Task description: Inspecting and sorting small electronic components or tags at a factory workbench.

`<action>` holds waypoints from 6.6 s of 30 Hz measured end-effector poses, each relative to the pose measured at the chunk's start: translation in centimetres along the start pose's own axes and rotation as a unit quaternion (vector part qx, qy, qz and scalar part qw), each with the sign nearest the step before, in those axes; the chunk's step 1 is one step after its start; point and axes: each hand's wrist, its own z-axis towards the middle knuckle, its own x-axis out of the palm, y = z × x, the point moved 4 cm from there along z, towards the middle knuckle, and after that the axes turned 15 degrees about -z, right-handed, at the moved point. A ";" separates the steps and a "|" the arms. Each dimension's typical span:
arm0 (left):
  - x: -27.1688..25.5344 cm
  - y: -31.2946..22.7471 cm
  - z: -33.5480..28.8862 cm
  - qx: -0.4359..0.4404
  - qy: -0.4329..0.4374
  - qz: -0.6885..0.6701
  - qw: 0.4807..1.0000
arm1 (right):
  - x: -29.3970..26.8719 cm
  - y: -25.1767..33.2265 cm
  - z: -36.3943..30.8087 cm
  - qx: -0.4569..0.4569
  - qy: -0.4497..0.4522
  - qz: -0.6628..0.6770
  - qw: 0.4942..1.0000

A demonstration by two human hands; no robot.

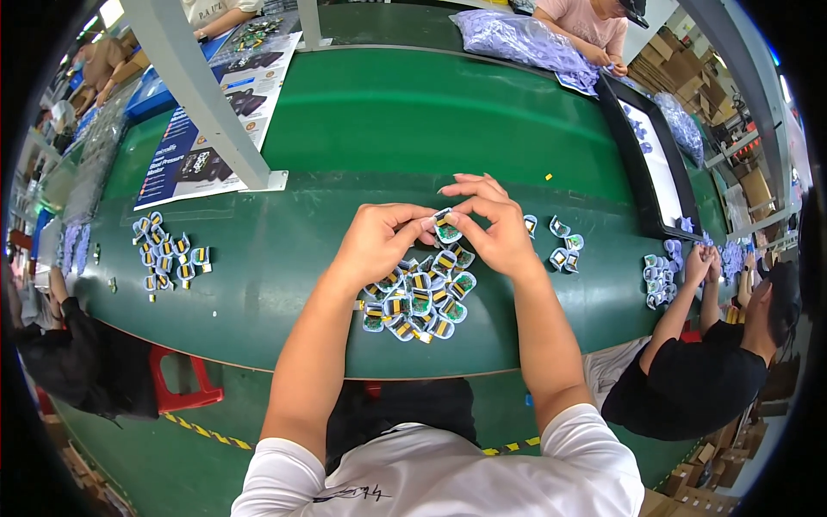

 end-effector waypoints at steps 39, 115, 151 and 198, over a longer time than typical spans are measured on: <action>-2.7 1.3 1.4 -0.029 -0.109 -0.202 0.973 | 0.3 -11.1 5.0 0.047 0.011 -0.453 0.890; -0.9 -0.2 0.2 0.186 -0.102 0.079 0.974 | 2.3 4.0 -0.5 -0.009 -0.115 -0.181 0.977; 2.3 2.4 0.5 0.095 0.050 0.381 0.918 | -7.2 -5.8 -3.2 0.218 0.136 -0.366 0.894; -0.2 -2.5 -0.4 0.312 -0.099 0.085 0.941 | 0.2 3.0 0.1 -0.101 -0.168 -0.002 0.981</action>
